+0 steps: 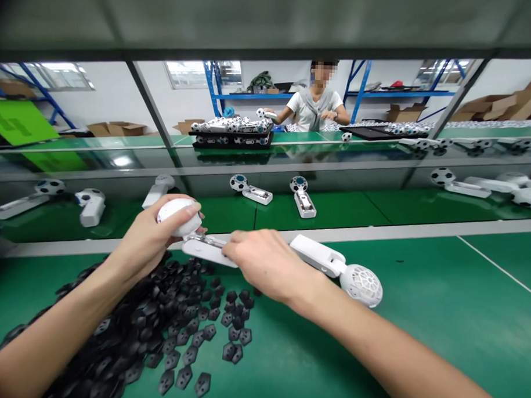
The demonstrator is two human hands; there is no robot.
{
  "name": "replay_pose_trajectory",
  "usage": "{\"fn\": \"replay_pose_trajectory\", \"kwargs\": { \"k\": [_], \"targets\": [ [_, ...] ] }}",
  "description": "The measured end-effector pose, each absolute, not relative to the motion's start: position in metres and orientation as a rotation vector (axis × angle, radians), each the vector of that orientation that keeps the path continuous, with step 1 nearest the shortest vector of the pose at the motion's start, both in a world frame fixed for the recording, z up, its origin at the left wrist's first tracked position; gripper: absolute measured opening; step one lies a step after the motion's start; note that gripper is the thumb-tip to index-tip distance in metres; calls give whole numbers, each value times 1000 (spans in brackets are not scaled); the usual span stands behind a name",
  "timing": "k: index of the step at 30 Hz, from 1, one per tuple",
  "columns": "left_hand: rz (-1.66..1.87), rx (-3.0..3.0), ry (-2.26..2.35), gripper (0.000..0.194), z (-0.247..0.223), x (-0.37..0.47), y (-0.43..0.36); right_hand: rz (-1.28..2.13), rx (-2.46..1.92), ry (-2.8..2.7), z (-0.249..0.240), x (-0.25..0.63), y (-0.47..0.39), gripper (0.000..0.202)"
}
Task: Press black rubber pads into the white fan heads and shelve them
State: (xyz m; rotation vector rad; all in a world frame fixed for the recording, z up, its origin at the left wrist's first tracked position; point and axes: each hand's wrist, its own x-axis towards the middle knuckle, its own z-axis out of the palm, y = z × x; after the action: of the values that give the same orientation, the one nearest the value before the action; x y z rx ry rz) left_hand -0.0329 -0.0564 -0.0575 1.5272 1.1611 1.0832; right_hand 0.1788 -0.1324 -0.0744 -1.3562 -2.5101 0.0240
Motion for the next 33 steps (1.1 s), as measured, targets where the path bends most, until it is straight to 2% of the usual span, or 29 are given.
{"fn": "replay_pose_trajectory", "kwargs": {
  "k": [3,7,10,15,26,33],
  "targets": [
    [1058,1390,1126,59,-58,-32,-57,96,-1208,-2116,-65,188,-133,18],
    [941,1329,1087,61,-64,-24,-68,410,-1052,-1849,-62,183,-136,13],
    [825,1225,1021,61,-71,-15,-76,531,-1016,-1812,-68,174,-136,18],
    [717,1029,932,58,-78,-12,-79,508,-1042,-1819,-77,171,-135,17],
    [684,1062,939,60,-81,-9,-86,695,-1041,-1683,-78,167,-140,16],
    [753,1177,1004,53,-73,-9,-96,800,-1078,-1593,-77,165,-142,8]
  ]
}}
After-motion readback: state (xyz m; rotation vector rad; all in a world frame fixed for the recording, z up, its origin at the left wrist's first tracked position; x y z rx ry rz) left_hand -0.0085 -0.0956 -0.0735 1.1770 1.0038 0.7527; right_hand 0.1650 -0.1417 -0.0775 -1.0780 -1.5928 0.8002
